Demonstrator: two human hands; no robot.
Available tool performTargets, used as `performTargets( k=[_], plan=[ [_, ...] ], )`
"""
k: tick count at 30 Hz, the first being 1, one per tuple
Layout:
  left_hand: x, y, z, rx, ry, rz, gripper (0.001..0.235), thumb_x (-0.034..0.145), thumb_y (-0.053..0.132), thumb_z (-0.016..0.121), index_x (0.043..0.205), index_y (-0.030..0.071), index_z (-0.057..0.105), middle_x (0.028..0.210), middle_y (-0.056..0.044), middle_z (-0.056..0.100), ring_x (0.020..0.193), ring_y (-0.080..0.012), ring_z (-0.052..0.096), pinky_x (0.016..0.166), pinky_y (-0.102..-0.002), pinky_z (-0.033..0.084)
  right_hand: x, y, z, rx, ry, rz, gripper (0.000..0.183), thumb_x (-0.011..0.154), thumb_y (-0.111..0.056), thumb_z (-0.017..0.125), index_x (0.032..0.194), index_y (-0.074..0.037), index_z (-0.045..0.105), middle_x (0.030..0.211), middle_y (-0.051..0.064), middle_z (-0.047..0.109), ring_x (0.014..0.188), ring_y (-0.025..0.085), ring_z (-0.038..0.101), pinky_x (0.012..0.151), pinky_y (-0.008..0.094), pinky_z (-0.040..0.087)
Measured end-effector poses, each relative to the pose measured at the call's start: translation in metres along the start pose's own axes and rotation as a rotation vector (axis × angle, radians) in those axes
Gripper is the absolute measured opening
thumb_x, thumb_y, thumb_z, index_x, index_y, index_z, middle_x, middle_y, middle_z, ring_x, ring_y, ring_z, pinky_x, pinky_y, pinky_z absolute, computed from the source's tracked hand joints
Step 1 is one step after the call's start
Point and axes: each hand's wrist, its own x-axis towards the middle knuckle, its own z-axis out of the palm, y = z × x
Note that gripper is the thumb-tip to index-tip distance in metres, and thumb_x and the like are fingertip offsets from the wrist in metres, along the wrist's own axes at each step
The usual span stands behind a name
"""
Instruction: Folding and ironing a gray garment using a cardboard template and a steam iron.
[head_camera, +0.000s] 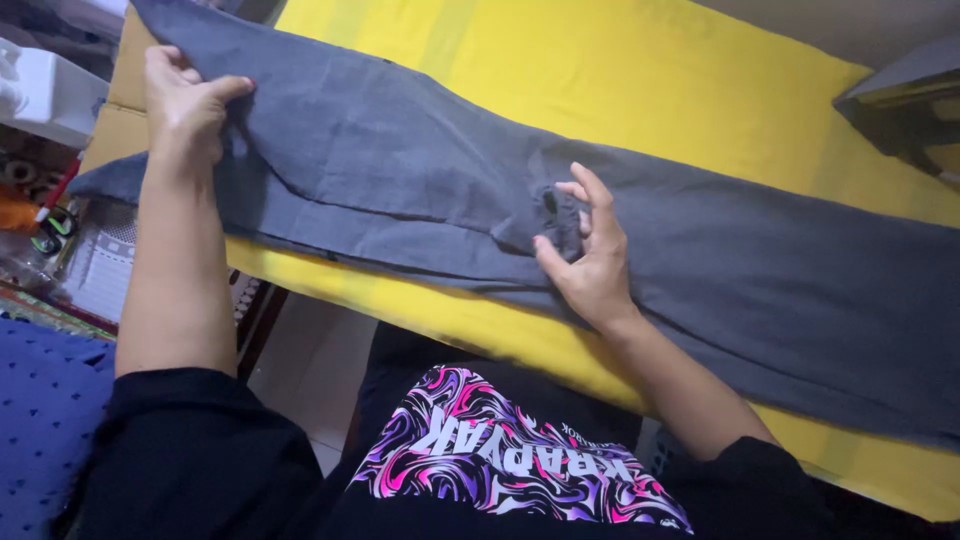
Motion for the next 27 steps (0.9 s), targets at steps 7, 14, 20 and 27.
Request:
performTargets(
  k=[7,14,20,27],
  plan=[
    [-0.019,-0.018,-0.035,-0.060,0.061,-0.091,0.061,0.084,-0.015,0.081,0.130,0.002,0.046,0.087,0.003,0.044,0.066,-0.0104,0.047,0.061,-0.028,0.045,-0.008,0.024,-0.016,0.078,0.049,0.034,0.067,0.098,0.007,0.063,0.158,-0.011,0.040,0.136,0.011,0.058,0.125,0.016,0.060,0.112,0.031,0.049],
    [-0.059,0.087,0.021,-0.114,-0.042,-0.140,0.091,0.077,-0.010,0.087,0.148,0.016,0.037,0.106,0.003,0.058,0.095,-0.0130,0.065,0.074,-0.026,0.057,0.007,0.000,-0.033,-0.146,0.056,0.132,0.063,0.092,0.003,0.073,0.149,-0.009,0.049,0.128,0.010,0.063,0.121,0.017,0.060,0.107,0.030,0.046],
    [-0.055,0.075,0.022,0.372,-0.152,0.187,0.090,0.083,-0.010,0.088,0.158,0.013,0.043,0.137,-0.013,0.056,0.126,-0.0305,0.060,0.108,-0.045,0.056,0.007,0.032,-0.065,-0.099,0.148,0.132,0.046,0.100,0.004,0.068,0.144,-0.009,0.061,0.109,0.003,0.059,0.096,0.007,0.053,0.083,0.022,0.048],
    [-0.104,0.146,0.089,1.013,-0.026,0.602,0.052,0.094,0.007,0.075,0.139,0.004,0.050,0.148,-0.021,0.044,0.143,-0.0371,0.044,0.122,-0.049,0.037,0.015,0.022,-0.094,-0.345,0.176,0.157,0.050,0.096,-0.005,0.076,0.142,-0.008,0.056,0.111,0.007,0.069,0.087,0.011,0.067,0.076,0.025,0.057]
  ],
)
